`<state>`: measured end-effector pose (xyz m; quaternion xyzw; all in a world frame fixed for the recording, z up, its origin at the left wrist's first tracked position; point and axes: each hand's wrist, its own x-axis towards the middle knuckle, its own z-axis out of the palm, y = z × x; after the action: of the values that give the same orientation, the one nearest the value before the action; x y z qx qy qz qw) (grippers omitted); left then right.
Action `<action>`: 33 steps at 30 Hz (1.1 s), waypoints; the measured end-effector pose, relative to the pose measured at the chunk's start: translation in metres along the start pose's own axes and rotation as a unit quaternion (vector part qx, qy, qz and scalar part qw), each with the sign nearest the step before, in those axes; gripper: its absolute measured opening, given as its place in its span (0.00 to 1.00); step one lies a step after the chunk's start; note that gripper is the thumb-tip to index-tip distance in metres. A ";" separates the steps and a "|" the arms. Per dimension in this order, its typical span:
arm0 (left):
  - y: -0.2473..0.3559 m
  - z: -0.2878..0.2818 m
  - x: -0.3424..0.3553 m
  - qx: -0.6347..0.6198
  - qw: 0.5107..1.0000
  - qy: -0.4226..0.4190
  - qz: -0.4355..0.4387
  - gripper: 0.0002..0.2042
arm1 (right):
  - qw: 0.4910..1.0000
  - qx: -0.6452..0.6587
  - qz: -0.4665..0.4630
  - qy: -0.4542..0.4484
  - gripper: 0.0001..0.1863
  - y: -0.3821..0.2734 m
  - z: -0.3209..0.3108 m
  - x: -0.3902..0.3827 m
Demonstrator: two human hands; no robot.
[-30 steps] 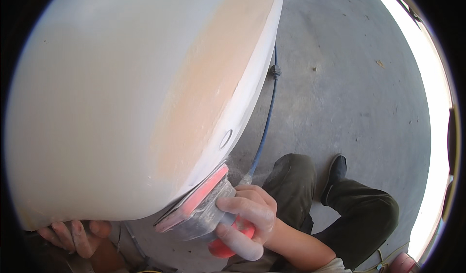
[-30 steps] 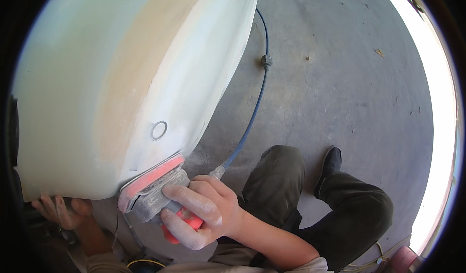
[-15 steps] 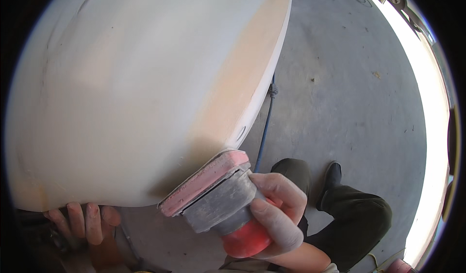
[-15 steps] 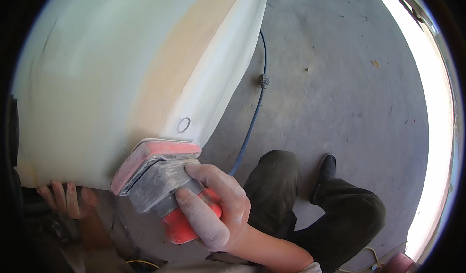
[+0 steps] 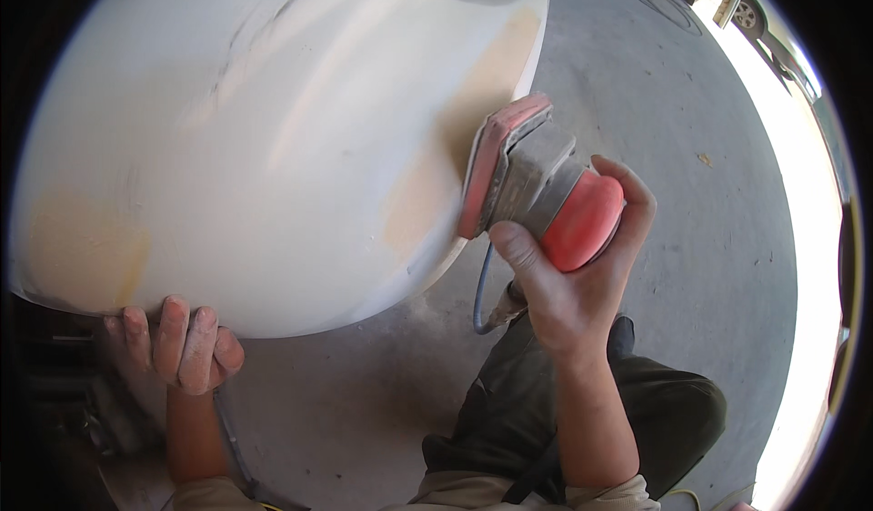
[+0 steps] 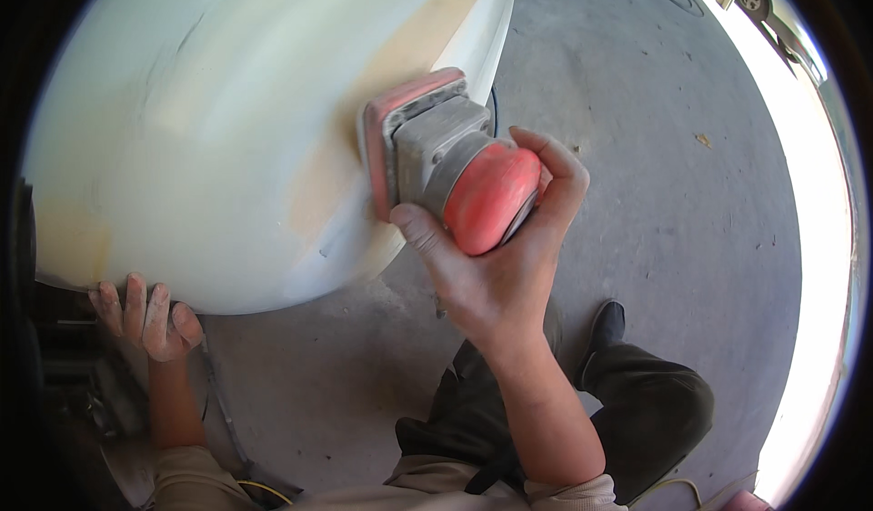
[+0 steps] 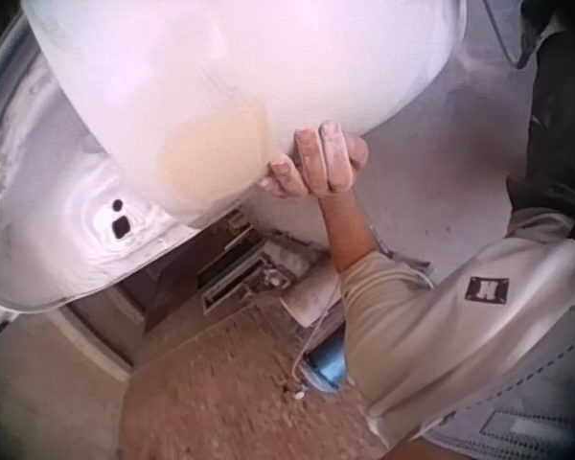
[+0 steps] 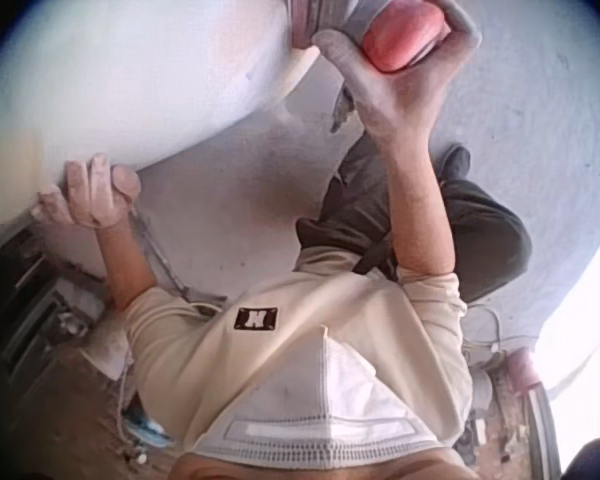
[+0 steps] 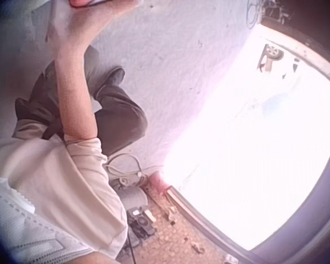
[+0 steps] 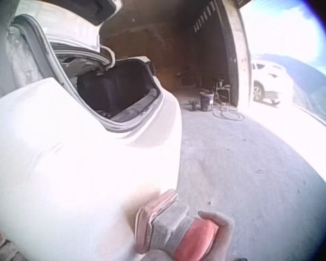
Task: The person uses a pneumatic sanding tool to smooth a white car bumper, moving the tool across the surface and periodically checking the finish with their hand.
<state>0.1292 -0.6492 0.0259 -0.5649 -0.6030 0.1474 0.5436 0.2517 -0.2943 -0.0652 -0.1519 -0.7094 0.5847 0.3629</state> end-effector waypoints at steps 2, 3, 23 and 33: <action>0.002 0.002 -0.003 -0.019 0.999 0.015 -0.028 0.10 | 0.990 0.126 0.068 0.020 0.49 0.010 -0.016 0.040; 0.002 0.005 -0.003 -0.027 0.999 0.014 -0.027 0.10 | 0.985 0.151 0.071 0.046 0.47 0.011 -0.025 0.048; 0.055 0.045 0.121 -0.069 0.987 -0.139 0.038 0.14 | 0.997 -0.015 -0.038 0.066 0.45 0.046 -0.085 0.037; 0.011 0.056 0.114 -0.021 0.992 -0.114 0.056 0.19 | 0.906 -0.145 -0.386 -0.096 0.44 0.004 -0.039 0.029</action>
<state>0.1150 -0.5252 0.0531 -0.5885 -0.6318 0.2282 0.4499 0.2577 -0.2464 -0.0573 0.1403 -0.8211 0.3010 0.4642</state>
